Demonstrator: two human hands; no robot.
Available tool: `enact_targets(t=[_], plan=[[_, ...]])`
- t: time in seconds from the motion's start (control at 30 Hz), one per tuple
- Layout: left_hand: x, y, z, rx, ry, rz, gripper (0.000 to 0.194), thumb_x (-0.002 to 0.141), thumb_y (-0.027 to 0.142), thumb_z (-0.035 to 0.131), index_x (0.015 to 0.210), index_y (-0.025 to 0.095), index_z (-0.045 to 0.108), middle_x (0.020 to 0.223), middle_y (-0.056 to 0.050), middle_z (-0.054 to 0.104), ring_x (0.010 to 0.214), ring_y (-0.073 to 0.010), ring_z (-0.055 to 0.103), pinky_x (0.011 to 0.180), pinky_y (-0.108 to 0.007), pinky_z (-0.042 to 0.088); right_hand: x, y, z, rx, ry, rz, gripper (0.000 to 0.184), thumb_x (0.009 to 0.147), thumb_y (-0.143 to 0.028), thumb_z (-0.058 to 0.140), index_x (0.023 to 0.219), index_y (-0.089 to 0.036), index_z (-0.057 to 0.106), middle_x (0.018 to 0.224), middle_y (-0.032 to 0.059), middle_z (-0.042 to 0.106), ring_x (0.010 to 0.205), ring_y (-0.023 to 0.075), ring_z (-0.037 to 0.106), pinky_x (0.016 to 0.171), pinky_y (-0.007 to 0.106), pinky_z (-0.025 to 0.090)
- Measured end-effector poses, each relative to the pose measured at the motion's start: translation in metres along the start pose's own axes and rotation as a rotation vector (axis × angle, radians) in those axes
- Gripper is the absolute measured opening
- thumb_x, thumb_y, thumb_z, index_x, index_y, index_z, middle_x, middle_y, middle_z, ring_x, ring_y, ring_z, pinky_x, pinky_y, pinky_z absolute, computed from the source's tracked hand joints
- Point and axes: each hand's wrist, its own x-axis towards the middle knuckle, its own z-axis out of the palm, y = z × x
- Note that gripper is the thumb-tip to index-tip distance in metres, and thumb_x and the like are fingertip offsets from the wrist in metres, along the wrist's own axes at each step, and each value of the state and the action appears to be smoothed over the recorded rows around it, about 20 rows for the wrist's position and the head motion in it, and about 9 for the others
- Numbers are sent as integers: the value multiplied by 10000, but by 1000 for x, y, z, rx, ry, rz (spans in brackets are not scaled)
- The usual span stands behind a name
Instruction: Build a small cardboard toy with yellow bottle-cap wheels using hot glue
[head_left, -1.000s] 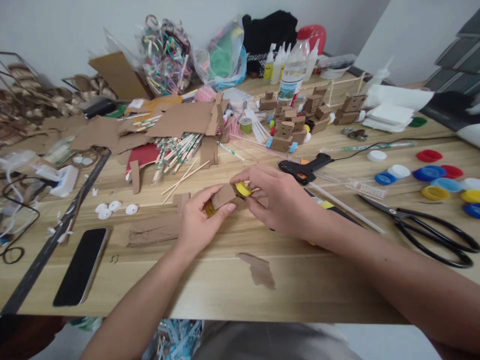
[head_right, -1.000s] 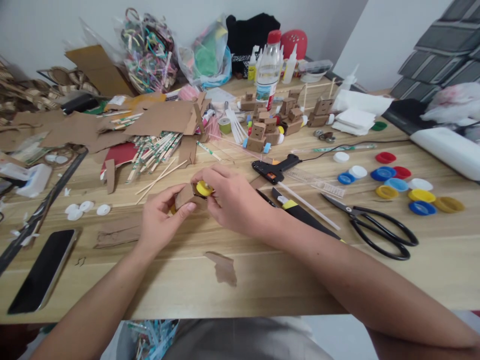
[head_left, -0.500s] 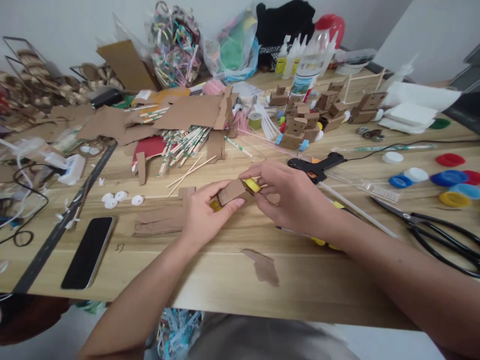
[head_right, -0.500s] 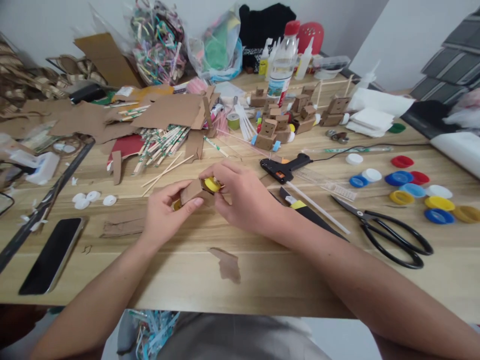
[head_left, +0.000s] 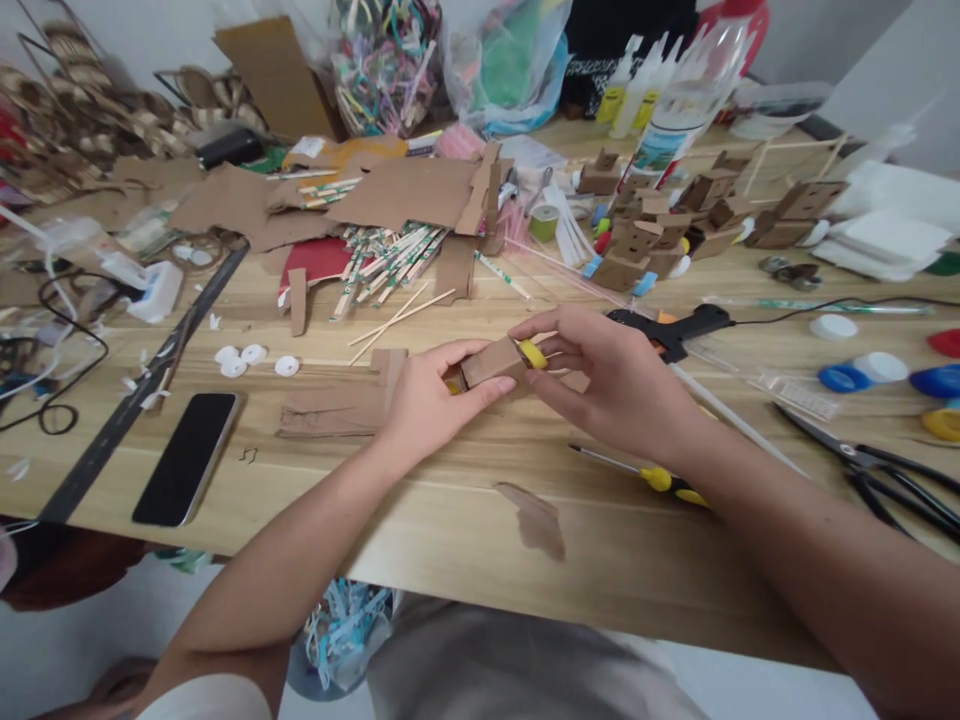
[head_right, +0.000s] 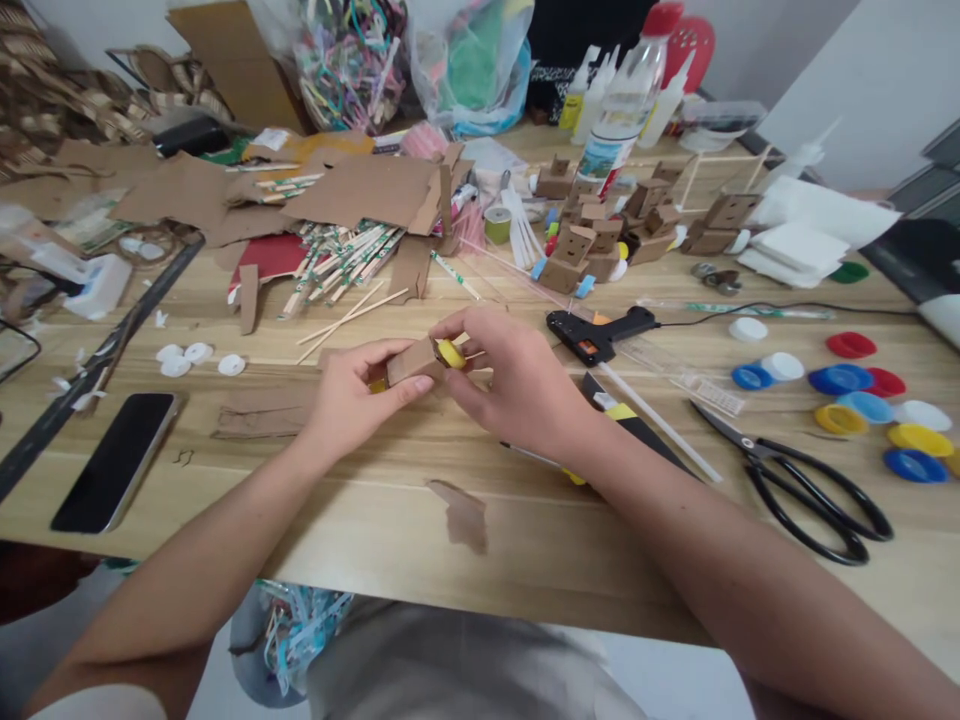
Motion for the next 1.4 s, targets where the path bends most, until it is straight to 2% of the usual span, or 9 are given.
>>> enact_targets(t=[0.23, 0.43, 0.57, 0.7, 0.9, 1.0, 1.1, 1.23, 1.4], plan=[[6, 0, -6, -152, -76, -123, 475, 630, 537, 941, 949, 198, 847, 916, -62, 843, 788, -210, 738, 708, -307, 585, 3, 0, 4, -38, 18, -5, 210, 897, -278, 662, 1085, -222, 737, 1063, 76, 772, 812, 205, 717, 748, 369, 648], [10, -3, -8, -289, -128, -261, 561, 561, 622, 963, 914, 204, 838, 894, -62, 834, 803, -213, 770, 680, -294, 603, 5, 4, 4, -36, 0, 25, 307, 925, -332, 676, 1195, -211, 757, 1073, 76, 773, 827, 197, 718, 754, 338, 626], [14, -10, -11, -404, -174, -364, 447, 627, 571, 953, 808, 187, 812, 840, -76, 827, 746, -194, 766, 635, -277, 612, 6, 10, 1, 65, -26, 71, 446, 952, -443, 679, 1330, -206, 688, 1135, 93, 750, 796, 179, 715, 726, 335, 628], [19, -11, -16, -552, -150, -500, 317, 768, 460, 899, 881, 179, 802, 908, -83, 839, 771, -194, 789, 764, -345, 680, 6, 16, 0, 88, -11, 83, 494, 976, -532, 633, 1340, -200, 654, 1126, 105, 735, 813, 185, 724, 755, 358, 637], [19, -11, -17, -646, -142, -569, 238, 872, 430, 817, 948, 206, 785, 957, -72, 844, 840, -205, 811, 888, -398, 680, 4, 8, 1, -63, 37, -21, 440, 929, -424, 708, 1321, -236, 641, 1165, 101, 741, 962, 242, 727, 828, 407, 649], [18, -13, -12, -652, -102, -548, 263, 815, 429, 863, 910, 197, 785, 959, -73, 845, 867, -212, 810, 843, -363, 677, 3, -1, 7, -128, 111, -72, 339, 892, -346, 741, 1205, -252, 651, 1159, 95, 732, 1059, 265, 707, 887, 416, 632], [16, -16, -5, -590, -9, -430, 372, 668, 491, 946, 805, 188, 778, 886, -54, 835, 807, -191, 786, 742, -296, 653, 3, -2, 18, -4, 148, 33, 259, 885, -400, 755, 1028, -246, 605, 959, 54, 709, 869, 219, 704, 756, 366, 620], [12, -17, 3, -461, 119, -229, 490, 541, 590, 974, 775, 202, 787, 813, -16, 818, 755, -160, 746, 726, -260, 613, 5, 4, 32, 396, 126, 260, 456, 813, -600, 801, 909, -249, 527, 756, -26, 641, 684, 157, 664, 646, 314, 585], [8, -14, 9, -354, 191, -41, 507, 593, 607, 949, 886, 212, 825, 923, -37, 842, 842, -186, 755, 788, -286, 611, 7, 6, 42, 651, 144, 393, 585, 660, -664, 898, 824, -250, 519, 709, -48, 638, 640, 129, 639, 665, 313, 599]])
